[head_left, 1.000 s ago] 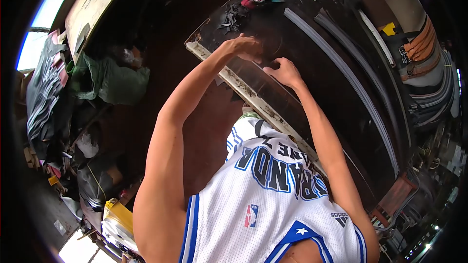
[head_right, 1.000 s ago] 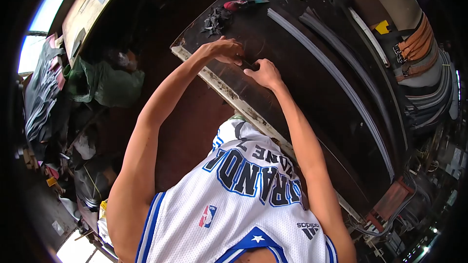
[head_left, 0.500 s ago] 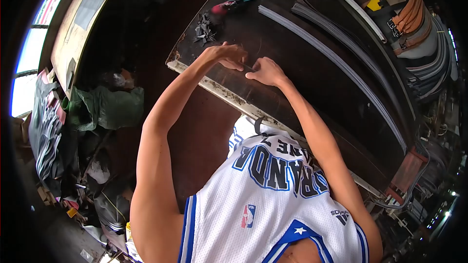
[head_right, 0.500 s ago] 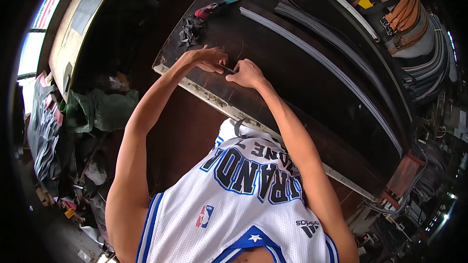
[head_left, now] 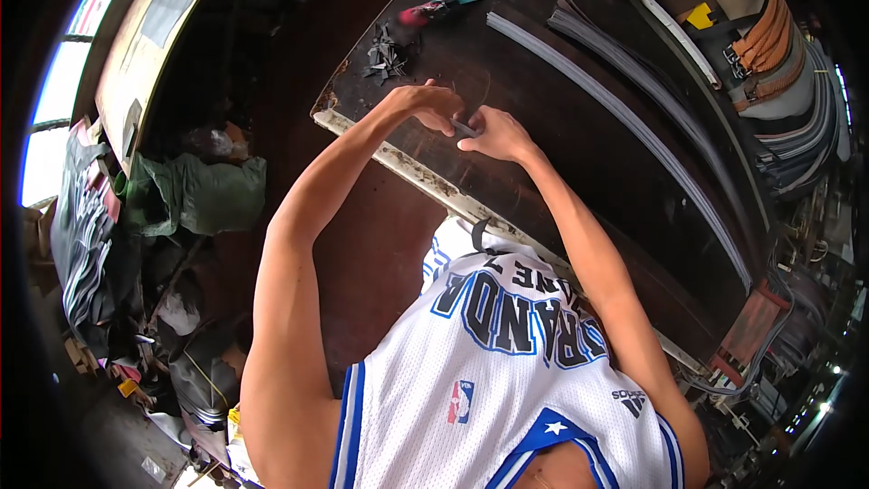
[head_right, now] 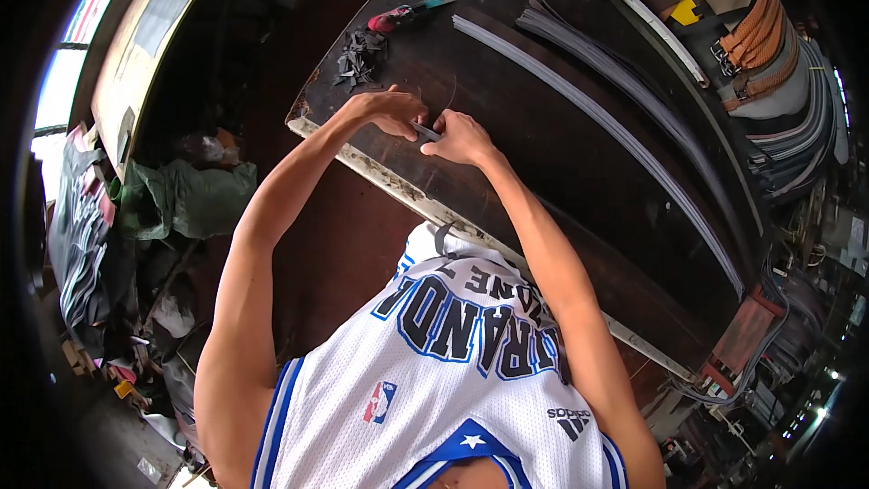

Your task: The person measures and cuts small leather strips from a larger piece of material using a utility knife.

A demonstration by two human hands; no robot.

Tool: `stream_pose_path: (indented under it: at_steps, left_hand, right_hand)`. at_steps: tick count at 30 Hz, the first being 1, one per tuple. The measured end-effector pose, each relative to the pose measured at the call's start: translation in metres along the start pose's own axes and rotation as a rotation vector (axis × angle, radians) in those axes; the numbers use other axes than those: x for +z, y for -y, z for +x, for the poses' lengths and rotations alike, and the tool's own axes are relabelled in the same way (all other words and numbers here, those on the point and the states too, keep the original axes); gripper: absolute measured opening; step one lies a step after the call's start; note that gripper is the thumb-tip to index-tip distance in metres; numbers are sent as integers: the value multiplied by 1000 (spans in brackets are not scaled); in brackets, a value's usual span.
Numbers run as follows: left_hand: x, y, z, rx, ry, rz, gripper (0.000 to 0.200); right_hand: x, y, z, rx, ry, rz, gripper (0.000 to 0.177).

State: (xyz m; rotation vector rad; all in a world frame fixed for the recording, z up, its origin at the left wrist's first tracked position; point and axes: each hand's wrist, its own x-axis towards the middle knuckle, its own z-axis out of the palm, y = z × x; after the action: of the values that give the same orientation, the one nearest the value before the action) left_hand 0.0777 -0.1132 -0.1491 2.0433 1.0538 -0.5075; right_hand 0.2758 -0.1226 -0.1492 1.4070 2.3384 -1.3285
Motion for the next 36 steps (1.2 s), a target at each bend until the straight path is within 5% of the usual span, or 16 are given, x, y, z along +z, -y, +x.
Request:
stream_pose_path:
  at_steps: [7, 14, 28, 30, 32, 34, 36]
  left_hand:
    - [-12, -1, -2, -14, 80, -73, 49]
    - [-26, -20, -24, -3, -58, -190, 58]
    - [-20, -11, -26, -29, -109, -301, 58]
    - [-13, -16, -39, -18, -597, 37, 56]
    - [1, -16, -54, 121, -1207, -373, 43]
    - [28, -40, -70, -82, -1676, -880, 39]
    - [85, -52, -61, -301, -1942, -1288, 41]
  right_hand:
    - [-1, -9, 20, -101, 216, 28, 62]
    - [-11, -10, 21, -142, 371, 226, 57]
    - [1, -10, 20, -173, 426, 595, 36]
    - [4, -9, 19, -146, 390, 599, 35]
    - [4, -9, 20, -175, 343, 562, 42]
    - [3, -11, 19, -155, 360, 607, 42]
    - [-2, -9, 19, -164, 375, 601, 43]
